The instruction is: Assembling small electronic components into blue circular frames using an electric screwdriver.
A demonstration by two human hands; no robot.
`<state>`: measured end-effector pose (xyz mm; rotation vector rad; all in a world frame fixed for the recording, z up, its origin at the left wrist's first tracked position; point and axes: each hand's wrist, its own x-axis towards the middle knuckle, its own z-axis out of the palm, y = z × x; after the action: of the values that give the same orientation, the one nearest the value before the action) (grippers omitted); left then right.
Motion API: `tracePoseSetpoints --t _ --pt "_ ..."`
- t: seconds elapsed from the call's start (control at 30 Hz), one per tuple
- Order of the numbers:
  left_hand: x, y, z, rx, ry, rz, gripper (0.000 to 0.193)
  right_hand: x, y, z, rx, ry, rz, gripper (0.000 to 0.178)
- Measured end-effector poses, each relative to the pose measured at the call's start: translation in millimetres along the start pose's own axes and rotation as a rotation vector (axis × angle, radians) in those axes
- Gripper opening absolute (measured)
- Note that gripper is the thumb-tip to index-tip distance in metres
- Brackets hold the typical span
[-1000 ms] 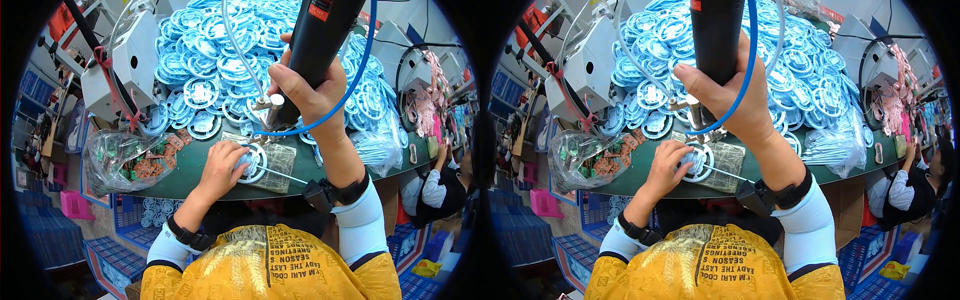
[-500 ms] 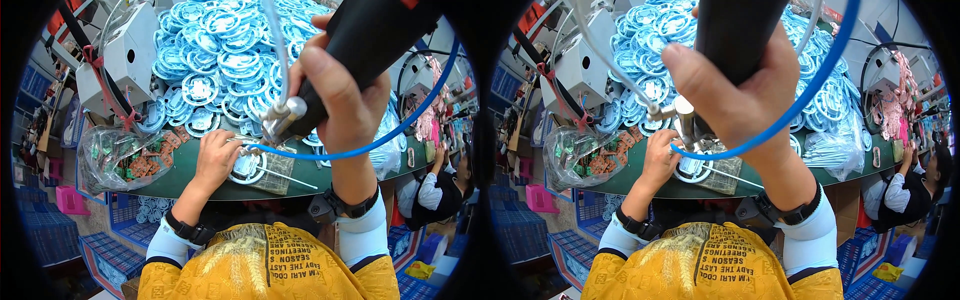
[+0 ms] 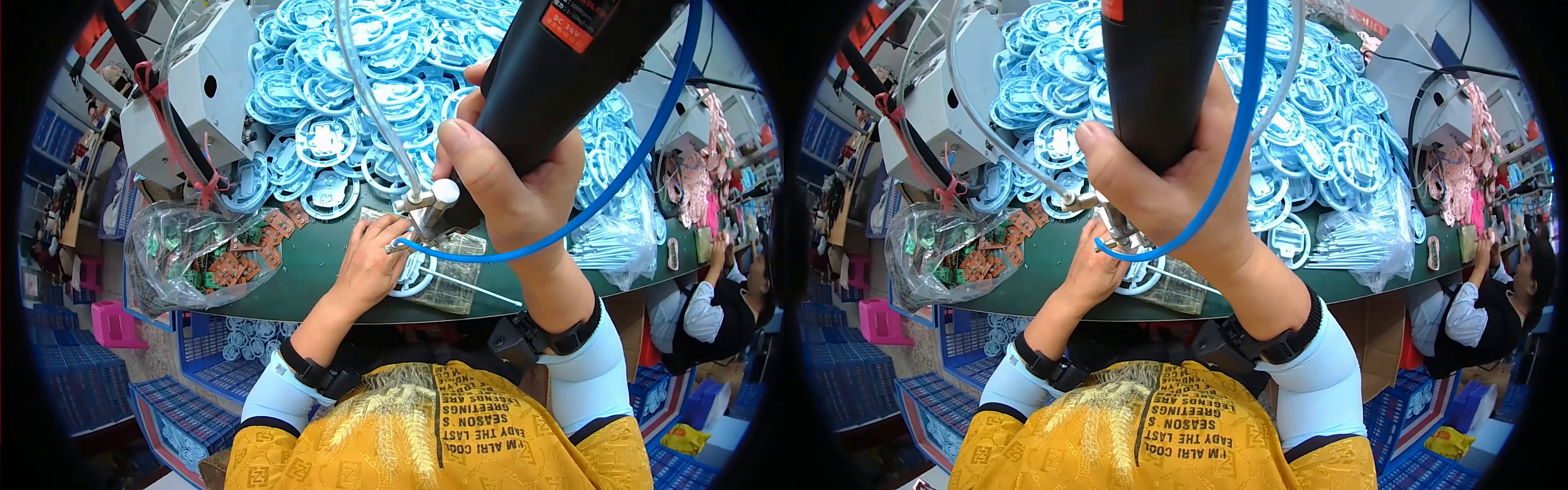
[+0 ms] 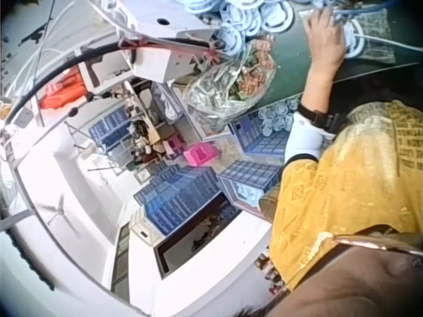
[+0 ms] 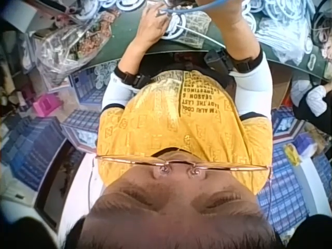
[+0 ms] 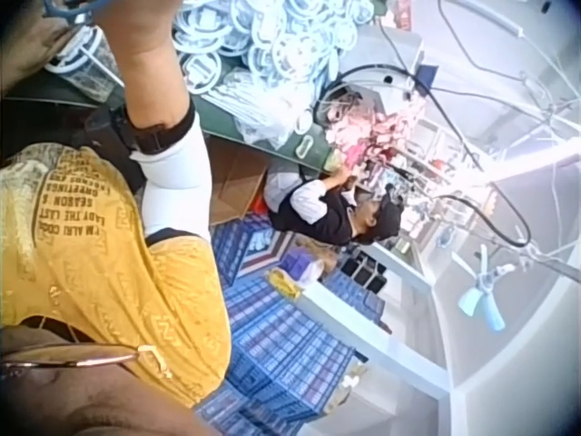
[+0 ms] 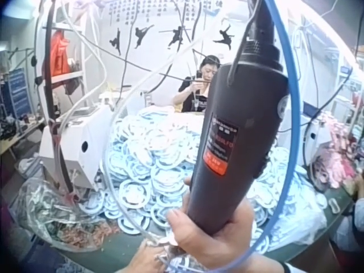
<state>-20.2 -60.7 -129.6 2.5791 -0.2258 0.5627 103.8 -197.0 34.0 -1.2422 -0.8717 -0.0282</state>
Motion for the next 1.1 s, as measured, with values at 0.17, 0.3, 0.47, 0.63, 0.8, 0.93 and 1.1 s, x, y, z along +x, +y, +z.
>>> tracePoseSetpoints --t 0.17,0.3,0.47,0.63,0.8,0.93,1.1 --pt "2 2 1 0.037 0.011 0.006 0.026 0 -1 5 -0.020 0.002 0.025 0.037" --pt "0 -1 4 0.049 0.024 0.015 0.027 -3 -1 9 -0.022 0.021 0.016 0.032" --pt "-1 0 11 -0.194 0.109 -0.047 0.027 -18 -2 21 -0.114 -0.056 -0.220 0.047" --pt "-2 -6 14 0.015 0.061 0.034 0.028 -8 -12 20 -0.090 0.007 -0.004 0.037" --pt "-5 -12 -2 -0.012 0.072 -0.068 0.033 14 -33 -20 -0.137 0.127 -0.103 0.042" --pt "16 -7 -38 0.285 0.301 -0.245 0.048 20 -23 -51 -0.336 0.081 -0.182 0.040" --pt "9 34 -28 0.179 -0.269 -0.376 0.070 14 -9 -60 -0.353 0.140 -0.101 0.045"
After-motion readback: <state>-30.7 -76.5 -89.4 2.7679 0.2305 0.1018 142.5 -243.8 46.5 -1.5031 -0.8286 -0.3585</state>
